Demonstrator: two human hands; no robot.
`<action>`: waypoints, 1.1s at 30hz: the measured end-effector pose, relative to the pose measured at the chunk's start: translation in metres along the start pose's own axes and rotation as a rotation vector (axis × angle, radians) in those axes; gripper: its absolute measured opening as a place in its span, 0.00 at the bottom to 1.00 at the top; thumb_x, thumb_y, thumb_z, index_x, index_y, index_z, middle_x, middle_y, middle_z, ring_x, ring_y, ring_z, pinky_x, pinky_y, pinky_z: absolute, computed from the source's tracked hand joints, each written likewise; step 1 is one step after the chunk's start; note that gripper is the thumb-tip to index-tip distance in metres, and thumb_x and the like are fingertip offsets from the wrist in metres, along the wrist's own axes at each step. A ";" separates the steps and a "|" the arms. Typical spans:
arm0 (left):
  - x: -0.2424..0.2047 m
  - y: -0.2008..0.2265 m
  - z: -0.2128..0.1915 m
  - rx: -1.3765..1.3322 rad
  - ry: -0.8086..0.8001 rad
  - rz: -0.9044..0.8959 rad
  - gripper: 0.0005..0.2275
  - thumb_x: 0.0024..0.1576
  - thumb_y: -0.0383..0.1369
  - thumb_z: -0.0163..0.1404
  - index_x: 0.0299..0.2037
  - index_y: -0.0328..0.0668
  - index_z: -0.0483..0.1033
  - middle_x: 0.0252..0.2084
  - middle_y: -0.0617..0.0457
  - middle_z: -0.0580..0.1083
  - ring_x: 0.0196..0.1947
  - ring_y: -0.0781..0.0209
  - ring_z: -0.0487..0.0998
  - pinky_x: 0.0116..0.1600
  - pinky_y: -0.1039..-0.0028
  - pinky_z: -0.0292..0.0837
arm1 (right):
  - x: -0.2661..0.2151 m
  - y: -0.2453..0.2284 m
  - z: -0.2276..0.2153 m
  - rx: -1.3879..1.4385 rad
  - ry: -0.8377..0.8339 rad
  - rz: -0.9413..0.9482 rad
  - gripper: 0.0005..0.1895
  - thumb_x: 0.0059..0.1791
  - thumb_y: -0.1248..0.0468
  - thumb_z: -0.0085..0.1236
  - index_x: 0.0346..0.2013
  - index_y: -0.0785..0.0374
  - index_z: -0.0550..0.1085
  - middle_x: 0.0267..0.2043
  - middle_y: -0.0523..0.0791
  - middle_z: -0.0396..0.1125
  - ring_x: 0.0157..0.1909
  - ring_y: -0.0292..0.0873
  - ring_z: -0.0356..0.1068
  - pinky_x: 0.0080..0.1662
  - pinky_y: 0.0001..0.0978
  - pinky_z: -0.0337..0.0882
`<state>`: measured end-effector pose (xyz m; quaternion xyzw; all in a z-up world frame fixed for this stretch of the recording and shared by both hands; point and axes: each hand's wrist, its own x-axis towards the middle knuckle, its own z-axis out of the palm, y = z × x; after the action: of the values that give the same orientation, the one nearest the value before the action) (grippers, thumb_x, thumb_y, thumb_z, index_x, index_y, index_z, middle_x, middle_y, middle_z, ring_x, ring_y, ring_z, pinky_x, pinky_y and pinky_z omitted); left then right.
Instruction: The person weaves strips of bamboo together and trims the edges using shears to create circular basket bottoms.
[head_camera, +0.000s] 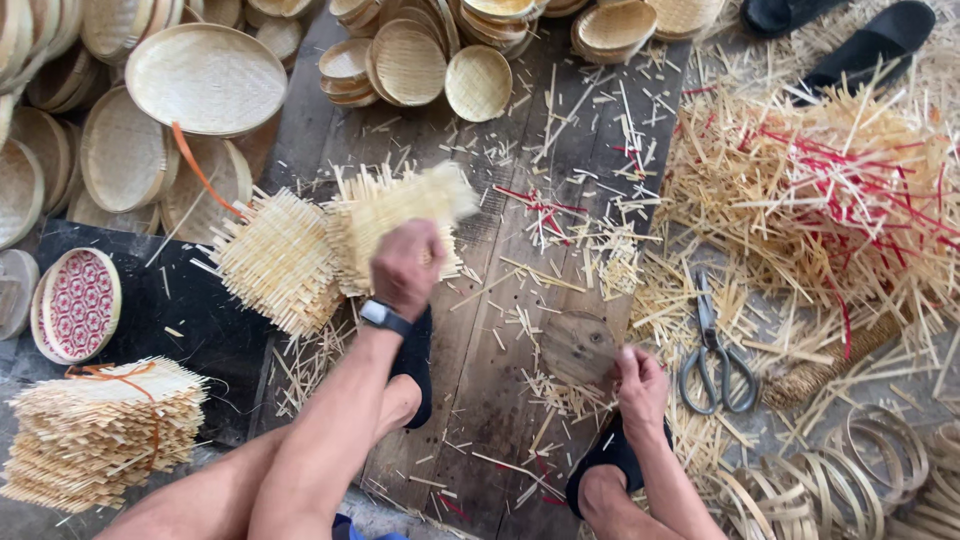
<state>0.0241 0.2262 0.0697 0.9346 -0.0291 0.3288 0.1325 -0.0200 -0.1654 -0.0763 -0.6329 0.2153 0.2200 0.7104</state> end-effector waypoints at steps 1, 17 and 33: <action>-0.005 0.028 0.003 -0.113 -0.023 0.068 0.06 0.59 0.27 0.53 0.30 0.47 0.73 0.37 0.49 0.80 0.44 0.53 0.83 0.47 0.65 0.80 | 0.002 -0.004 -0.002 -0.008 0.041 -0.042 0.18 0.56 0.54 0.53 0.52 0.66 0.75 0.34 0.41 0.69 0.32 0.34 0.65 0.33 0.27 0.65; -0.099 0.147 0.067 -0.336 -0.540 -0.729 0.25 0.47 0.36 0.67 0.52 0.31 0.73 0.47 0.43 0.76 0.48 0.52 0.75 0.54 0.63 0.71 | 0.004 -0.026 -0.015 0.051 -0.214 0.022 0.17 0.48 0.65 0.64 0.50 0.70 0.76 0.44 0.46 0.77 0.42 0.35 0.74 0.47 0.28 0.74; -0.126 0.114 0.098 -1.064 -0.658 -1.354 0.10 0.49 0.24 0.65 0.38 0.30 0.78 0.34 0.49 0.81 0.31 0.68 0.80 0.38 0.79 0.78 | 0.004 -0.027 -0.016 0.016 -0.172 0.007 0.18 0.48 0.66 0.64 0.50 0.70 0.77 0.45 0.47 0.77 0.42 0.35 0.74 0.47 0.28 0.75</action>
<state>-0.0313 0.0866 -0.0561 0.6145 0.3402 -0.1580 0.6940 -0.0014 -0.1843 -0.0590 -0.6052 0.1576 0.2745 0.7304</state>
